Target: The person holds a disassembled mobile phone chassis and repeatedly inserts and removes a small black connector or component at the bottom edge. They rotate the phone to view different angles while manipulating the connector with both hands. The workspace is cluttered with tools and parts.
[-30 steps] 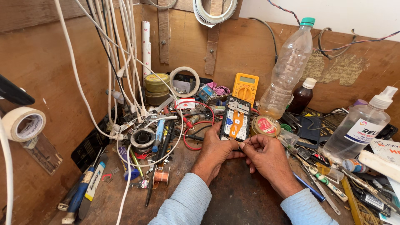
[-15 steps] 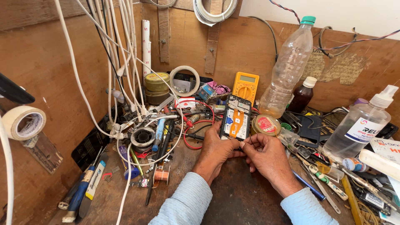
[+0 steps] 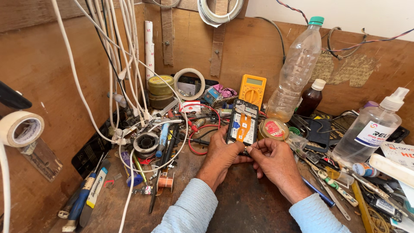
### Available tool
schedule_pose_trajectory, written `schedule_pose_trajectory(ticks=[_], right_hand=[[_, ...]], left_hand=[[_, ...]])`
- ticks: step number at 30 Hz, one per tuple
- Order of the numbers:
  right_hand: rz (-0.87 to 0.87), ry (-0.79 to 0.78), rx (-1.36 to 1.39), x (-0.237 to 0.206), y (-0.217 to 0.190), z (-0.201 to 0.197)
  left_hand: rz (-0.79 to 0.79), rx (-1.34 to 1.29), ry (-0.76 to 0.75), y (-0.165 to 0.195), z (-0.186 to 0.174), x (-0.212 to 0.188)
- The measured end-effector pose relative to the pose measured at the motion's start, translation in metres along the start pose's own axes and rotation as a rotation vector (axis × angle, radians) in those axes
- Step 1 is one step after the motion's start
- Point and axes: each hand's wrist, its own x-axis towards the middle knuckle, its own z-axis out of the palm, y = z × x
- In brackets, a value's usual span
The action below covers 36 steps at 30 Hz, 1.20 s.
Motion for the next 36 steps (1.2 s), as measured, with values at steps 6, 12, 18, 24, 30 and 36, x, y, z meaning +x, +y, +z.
schedule_pose_trajectory(ticks=[6, 12, 18, 24, 30, 36], right_hand=[[-0.005, 0.001, -0.013, 0.0015, -0.0017, -0.0008], [-0.016, -0.021, -0.044, 0.0040, -0.0024, -0.0023], [-0.036, -0.047, -0.035, 0.0066, 0.0000, -0.0036], [-0.045, -0.047, -0.020, 0.0058, 0.0002, -0.0039], [-0.008, -0.037, -0.036, 0.0034, -0.0041, -0.0040], [0.014, -0.034, -0.011, -0.0002, -0.0066, -0.0040]], left_hand=[[0.003, 0.010, -0.017, 0.0004, -0.0006, -0.0007], [0.002, -0.004, -0.034, -0.0008, -0.0015, 0.0008], [0.024, 0.026, -0.040, -0.0011, -0.0028, 0.0012], [0.039, 0.011, -0.057, -0.0004, -0.0028, -0.0009], [0.037, 0.019, -0.043, 0.0005, -0.0018, -0.0010], [0.064, 0.028, -0.021, -0.0017, -0.0009, -0.0009]])
